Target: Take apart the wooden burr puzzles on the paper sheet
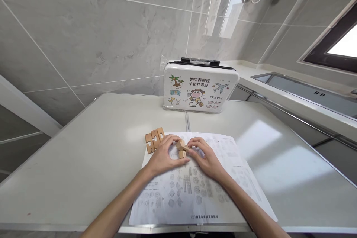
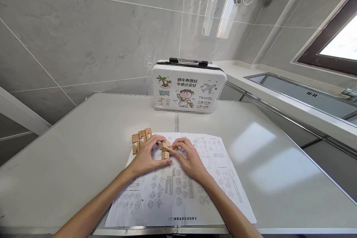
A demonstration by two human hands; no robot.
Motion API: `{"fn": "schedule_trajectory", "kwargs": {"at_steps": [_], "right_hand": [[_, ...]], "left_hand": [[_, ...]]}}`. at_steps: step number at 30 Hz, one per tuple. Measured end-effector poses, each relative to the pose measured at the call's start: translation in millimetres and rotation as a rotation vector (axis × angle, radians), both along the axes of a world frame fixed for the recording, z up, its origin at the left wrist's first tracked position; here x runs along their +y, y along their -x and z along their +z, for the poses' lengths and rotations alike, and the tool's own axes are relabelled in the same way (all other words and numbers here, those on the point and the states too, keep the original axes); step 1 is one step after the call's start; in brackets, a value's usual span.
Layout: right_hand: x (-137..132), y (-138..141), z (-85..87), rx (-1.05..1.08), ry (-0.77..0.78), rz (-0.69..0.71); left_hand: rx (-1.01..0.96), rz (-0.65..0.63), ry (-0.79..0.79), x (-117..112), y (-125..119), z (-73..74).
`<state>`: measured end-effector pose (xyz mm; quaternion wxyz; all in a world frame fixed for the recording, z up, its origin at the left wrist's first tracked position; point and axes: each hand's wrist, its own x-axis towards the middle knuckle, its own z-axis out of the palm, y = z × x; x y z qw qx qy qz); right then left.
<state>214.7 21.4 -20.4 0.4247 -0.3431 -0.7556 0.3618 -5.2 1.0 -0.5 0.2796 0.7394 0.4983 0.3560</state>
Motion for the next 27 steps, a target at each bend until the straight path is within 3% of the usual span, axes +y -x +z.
{"fn": "schedule_trajectory", "kwargs": {"at_steps": [5,10,21,27], "right_hand": [[6.7,-3.1,-8.0,-0.01,0.004,-0.185],[11.8,-5.6,-22.5,-0.135,0.003,-0.341],[5.5,-0.5,-22.2,-0.214,-0.034,-0.31],[0.5,2.1,-13.6,-0.222,-0.029,-0.216]], "left_hand": [[0.111,0.155,-0.147,3.7,3.1,-9.1],[0.287,0.201,-0.27,3.6,2.6,-13.5],[0.403,0.204,-0.294,5.9,4.6,-19.5],[0.349,0.121,-0.265,4.6,5.3,-19.7]]}}
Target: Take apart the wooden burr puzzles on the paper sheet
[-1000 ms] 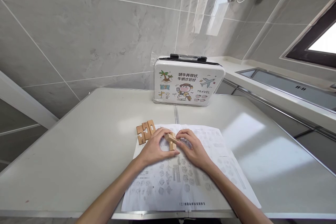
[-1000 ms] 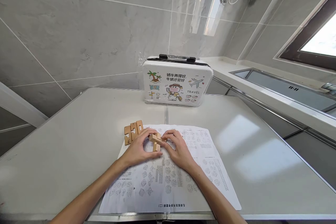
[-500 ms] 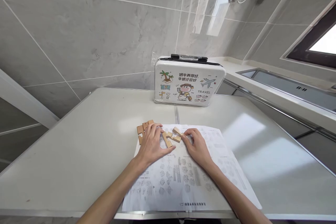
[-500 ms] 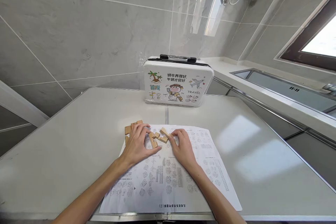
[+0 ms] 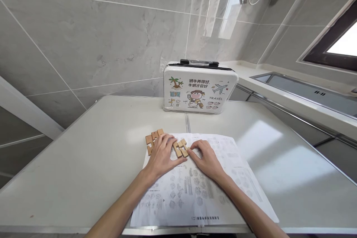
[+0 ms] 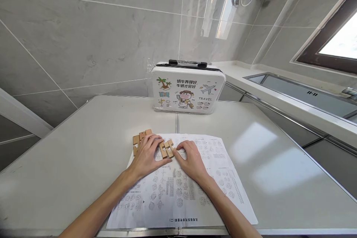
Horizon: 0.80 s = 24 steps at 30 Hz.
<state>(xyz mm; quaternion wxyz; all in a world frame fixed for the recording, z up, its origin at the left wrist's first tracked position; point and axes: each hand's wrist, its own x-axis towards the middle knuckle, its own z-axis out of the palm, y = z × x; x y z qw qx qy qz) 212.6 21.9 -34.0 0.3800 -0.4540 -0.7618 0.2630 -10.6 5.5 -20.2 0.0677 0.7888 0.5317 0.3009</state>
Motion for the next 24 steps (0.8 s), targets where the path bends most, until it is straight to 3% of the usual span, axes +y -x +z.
{"fn": "schedule_trajectory", "kwargs": {"at_steps": [7,14,19,24], "right_hand": [[-3.4,2.0,7.0,0.025,0.004,0.148],[-5.2,1.3,7.8,0.042,0.059,0.196],[-4.1,1.8,7.3,0.041,0.079,0.195],[-1.1,1.5,4.6,0.039,0.095,0.108]], "left_hand": [[-0.047,-0.108,0.075,-3.7,0.6,4.3],[-0.044,-0.195,0.145,-5.1,-0.4,12.4],[-0.046,-0.236,0.192,-4.9,-0.4,14.9],[-0.039,-0.226,0.177,-6.1,1.4,20.4]]}}
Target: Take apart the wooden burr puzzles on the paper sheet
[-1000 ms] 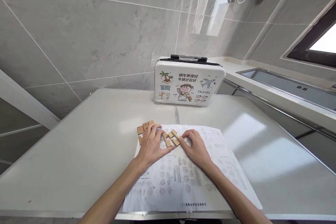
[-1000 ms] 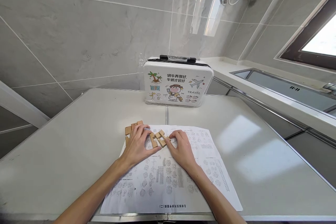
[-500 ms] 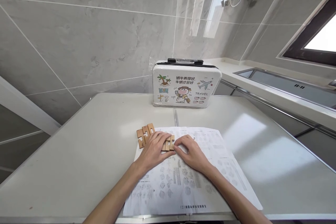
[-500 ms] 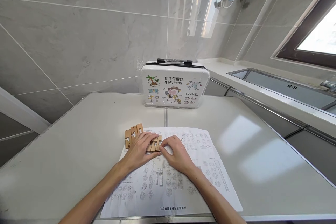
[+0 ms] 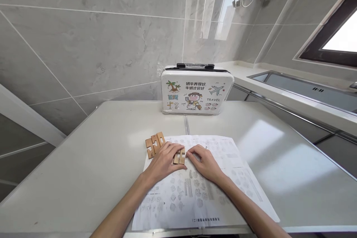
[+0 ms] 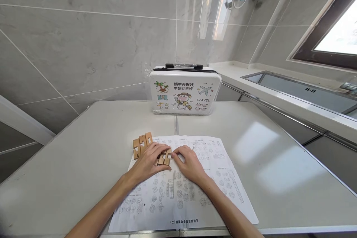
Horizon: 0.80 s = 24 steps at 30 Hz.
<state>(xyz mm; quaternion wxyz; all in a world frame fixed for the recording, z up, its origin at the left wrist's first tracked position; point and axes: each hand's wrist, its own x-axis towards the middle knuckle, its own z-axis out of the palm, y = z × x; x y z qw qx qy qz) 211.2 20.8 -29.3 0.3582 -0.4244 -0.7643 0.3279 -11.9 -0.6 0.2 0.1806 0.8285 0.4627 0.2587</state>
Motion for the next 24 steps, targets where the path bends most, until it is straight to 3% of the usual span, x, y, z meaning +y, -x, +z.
{"fn": "schedule_trajectory", "kwargs": {"at_steps": [6,12,24], "right_hand": [[2.1,-1.7,-1.0,-0.012,0.008,-0.05],[-0.9,-0.5,3.6,-0.015,0.022,-0.031],[-0.4,-2.9,3.9,-0.016,0.007,-0.007]], "left_hand": [[0.053,0.027,-0.041,-28.7,24.6,11.0],[0.068,0.126,-0.049,-64.3,55.9,3.7],[0.101,0.16,-0.052,-66.2,61.0,0.1]]}}
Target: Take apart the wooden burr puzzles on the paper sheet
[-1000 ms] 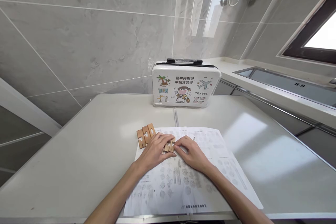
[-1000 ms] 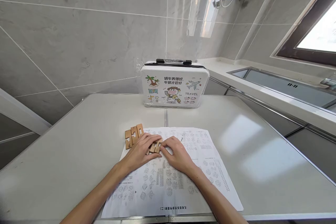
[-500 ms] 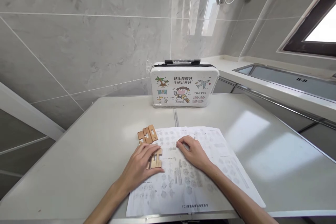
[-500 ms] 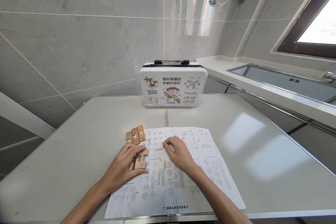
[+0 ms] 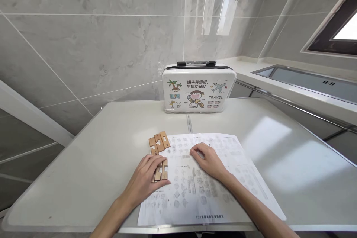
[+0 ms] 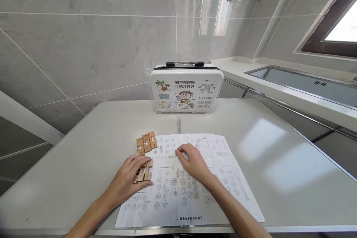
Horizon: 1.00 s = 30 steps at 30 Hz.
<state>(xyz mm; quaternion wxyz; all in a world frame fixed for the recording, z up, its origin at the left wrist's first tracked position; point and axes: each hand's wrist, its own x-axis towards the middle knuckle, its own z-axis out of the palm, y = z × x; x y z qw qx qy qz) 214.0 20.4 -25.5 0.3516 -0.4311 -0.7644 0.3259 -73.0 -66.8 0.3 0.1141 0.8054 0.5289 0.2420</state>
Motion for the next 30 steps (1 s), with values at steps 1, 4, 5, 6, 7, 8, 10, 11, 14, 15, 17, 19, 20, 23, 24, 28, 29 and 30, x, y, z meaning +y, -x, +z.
{"fn": "schedule_trajectory", "kwargs": {"at_steps": [1,4,5,6,7,8,10,11,14,15,17,19,20,23,24,28,29,30], "right_hand": [[0.0,-0.1,0.1,0.0,-0.002,0.002],[0.0,-0.5,-0.1,-0.007,-0.001,0.002],[-0.1,-0.7,-0.4,-0.011,0.003,0.0],[-0.1,-0.9,-0.8,-0.015,0.008,-0.002],[-0.2,-1.0,-1.2,-0.019,0.012,-0.005],[-0.2,-1.1,-1.7,-0.023,0.015,-0.007],[-0.1,-1.0,-2.3,-0.033,0.02,-0.005],[0.0,-1.0,-2.3,-0.038,0.021,-0.003],[-1.3,-2.1,1.3,-0.046,0.03,0.005],[-2.9,-3.4,4.0,-0.047,0.036,0.008],[-9.0,-8.2,11.0,-0.061,0.058,0.013],[-19.9,-16.1,18.7,-0.076,0.086,0.032],[-27.1,-20.9,21.8,-0.081,0.109,0.042],[-54.3,-35.8,24.8,-0.078,0.182,0.01],[-64.3,-40.0,23.3,-0.067,0.21,-0.024],[-99.4,-49.0,11.1,-0.004,0.273,-0.245],[-105.4,-49.3,8.3,0.015,0.28,-0.302],[-109.8,-49.1,6.1,0.032,0.285,-0.347]], "left_hand": [[0.001,0.0,-0.002,0.1,-0.2,0.2],[0.005,0.01,-0.017,-0.1,0.0,0.0],[0.007,0.015,-0.024,-0.3,0.5,-0.2],[0.01,0.019,-0.029,-0.5,1.2,-0.4],[0.011,0.022,-0.035,-0.7,2.1,-0.6],[0.011,0.026,-0.039,-0.8,3.3,-0.5],[-0.002,0.049,-0.044,-1.0,6.4,0.1],[-0.014,0.066,-0.045,-1.0,8.3,0.8],[-0.062,0.126,-0.05,-2.0,14.9,3.6],[-0.074,0.142,-0.052,-2.9,17.2,4.6],[-0.089,0.179,-0.051,-5.6,21.6,6.0],[-0.099,0.222,-0.04,-9.2,25.1,6.6],[-0.105,0.245,-0.033,-11.2,26.3,6.6],[-0.119,0.292,-0.013,-17.2,28.1,5.3],[-0.121,0.305,-0.005,-19.3,28.1,4.4],[-0.076,0.381,0.046,-27.2,27.5,-2.1],[-0.05,0.392,0.059,-28.7,27.4,-4.2],[-0.027,0.4,0.068,-29.9,27.5,-6.2]]}}
